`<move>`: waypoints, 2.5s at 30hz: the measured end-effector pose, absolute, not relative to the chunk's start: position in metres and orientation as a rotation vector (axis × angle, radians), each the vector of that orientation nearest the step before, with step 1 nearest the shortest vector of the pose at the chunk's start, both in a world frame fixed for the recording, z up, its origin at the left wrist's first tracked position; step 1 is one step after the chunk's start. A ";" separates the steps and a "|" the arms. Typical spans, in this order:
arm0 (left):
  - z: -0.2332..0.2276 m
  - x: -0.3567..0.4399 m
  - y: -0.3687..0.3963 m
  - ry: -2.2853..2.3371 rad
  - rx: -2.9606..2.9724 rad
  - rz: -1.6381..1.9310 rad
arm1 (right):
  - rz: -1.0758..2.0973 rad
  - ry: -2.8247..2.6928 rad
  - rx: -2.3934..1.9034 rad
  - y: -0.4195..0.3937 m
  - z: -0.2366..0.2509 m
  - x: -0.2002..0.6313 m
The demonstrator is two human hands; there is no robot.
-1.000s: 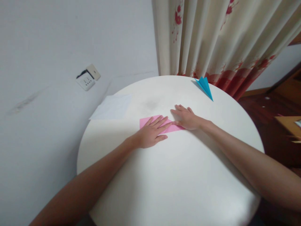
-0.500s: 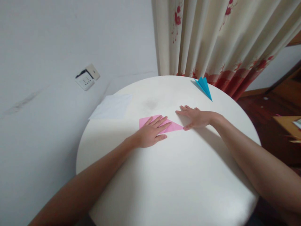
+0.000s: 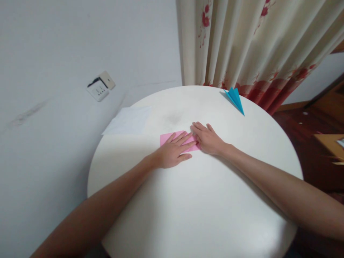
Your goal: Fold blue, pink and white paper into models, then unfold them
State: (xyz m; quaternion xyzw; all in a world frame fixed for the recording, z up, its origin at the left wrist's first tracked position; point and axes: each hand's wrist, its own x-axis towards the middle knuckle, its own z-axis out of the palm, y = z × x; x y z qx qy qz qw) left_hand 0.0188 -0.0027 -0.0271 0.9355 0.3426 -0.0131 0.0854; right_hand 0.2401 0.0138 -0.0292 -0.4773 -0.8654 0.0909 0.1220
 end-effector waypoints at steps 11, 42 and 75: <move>-0.025 0.020 0.000 1.315 2.684 0.031 | 0.228 -2.624 -1.427 0.015 -0.031 0.241; -0.034 0.018 0.003 1.490 2.646 0.073 | 0.288 -2.665 -1.257 0.009 -0.028 0.233; -0.024 0.029 -0.009 1.311 2.648 0.176 | 0.961 -1.993 -1.535 0.000 -0.006 0.235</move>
